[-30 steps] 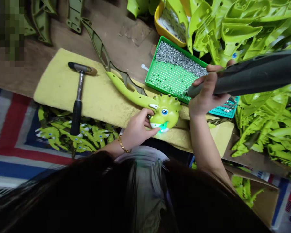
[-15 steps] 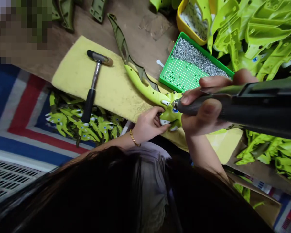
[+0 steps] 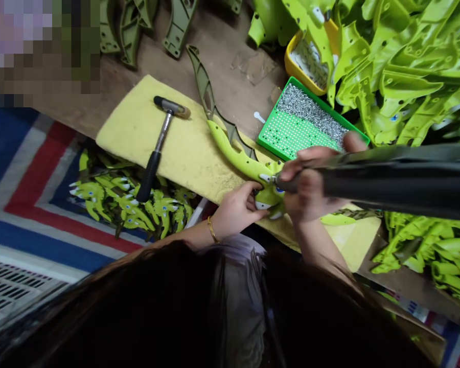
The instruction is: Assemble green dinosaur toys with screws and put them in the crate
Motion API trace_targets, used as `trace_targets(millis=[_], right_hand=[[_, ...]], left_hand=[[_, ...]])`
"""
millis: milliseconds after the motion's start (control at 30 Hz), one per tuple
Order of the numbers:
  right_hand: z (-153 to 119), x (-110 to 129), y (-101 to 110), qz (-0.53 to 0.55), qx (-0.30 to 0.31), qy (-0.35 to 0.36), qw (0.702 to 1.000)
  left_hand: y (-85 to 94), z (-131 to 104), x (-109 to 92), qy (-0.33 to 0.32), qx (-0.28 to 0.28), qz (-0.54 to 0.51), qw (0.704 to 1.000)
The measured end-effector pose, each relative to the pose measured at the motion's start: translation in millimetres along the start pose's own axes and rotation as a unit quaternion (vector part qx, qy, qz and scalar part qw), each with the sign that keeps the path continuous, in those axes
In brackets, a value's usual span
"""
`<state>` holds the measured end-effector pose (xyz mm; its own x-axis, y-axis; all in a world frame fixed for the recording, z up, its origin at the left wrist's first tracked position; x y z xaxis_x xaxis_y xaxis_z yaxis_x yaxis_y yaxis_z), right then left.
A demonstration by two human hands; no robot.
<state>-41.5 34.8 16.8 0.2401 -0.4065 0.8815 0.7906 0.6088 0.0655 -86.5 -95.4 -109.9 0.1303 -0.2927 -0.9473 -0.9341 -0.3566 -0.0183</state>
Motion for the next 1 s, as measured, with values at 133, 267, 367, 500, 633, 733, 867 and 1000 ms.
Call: trace_targets(millis=[133,267,367,500,633,733,867,1000], right_hand=[[22,5,39,-0.004,-0.196,0.130,0.972],[33,-41,45,-0.090,-0.185,0.059,0.977],[31,-70,40,-0.091,-0.127,-0.005,0.988],[25,-83,40,-0.078,-0.112,-0.039,0.990],[31,-75,36,-0.067,-0.100,-0.026,0.992],[32,-40,38,-0.050,-0.133,0.048,0.989],[23,13,31,-0.010,-0.148,0.117,0.982],[11,26,3,-0.017,-0.049,0.098,0.994]], left_hand=[[22.2,-6,12,0.047,-0.018,-0.105,0.993],[66.2,7,12,0.056,-0.127,-0.169,0.976],[79.9,25,7,0.043,-0.148,-0.197,0.968],[79.1,41,3,0.033,-0.121,-0.220,0.968],[78.6,44,4,0.033,-0.106,-0.230,0.967],[75.6,43,4,0.031,-0.104,-0.240,0.965],[54.7,44,7,0.034,-0.075,-0.266,0.960],[37.9,46,11,0.038,-0.064,-0.292,0.954]])
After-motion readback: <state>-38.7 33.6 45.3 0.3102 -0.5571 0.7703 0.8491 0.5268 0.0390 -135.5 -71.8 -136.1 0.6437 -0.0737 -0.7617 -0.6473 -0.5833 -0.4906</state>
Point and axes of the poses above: each hand's wrist, its own z-axis towards the middle knuckle, its own y-axis out of the back of the hand, x = y × z, the point moved 10 cm from there along z, towards the middle knuckle, and after that the axes turned 7 degrees about x, right-handed, at the moved point
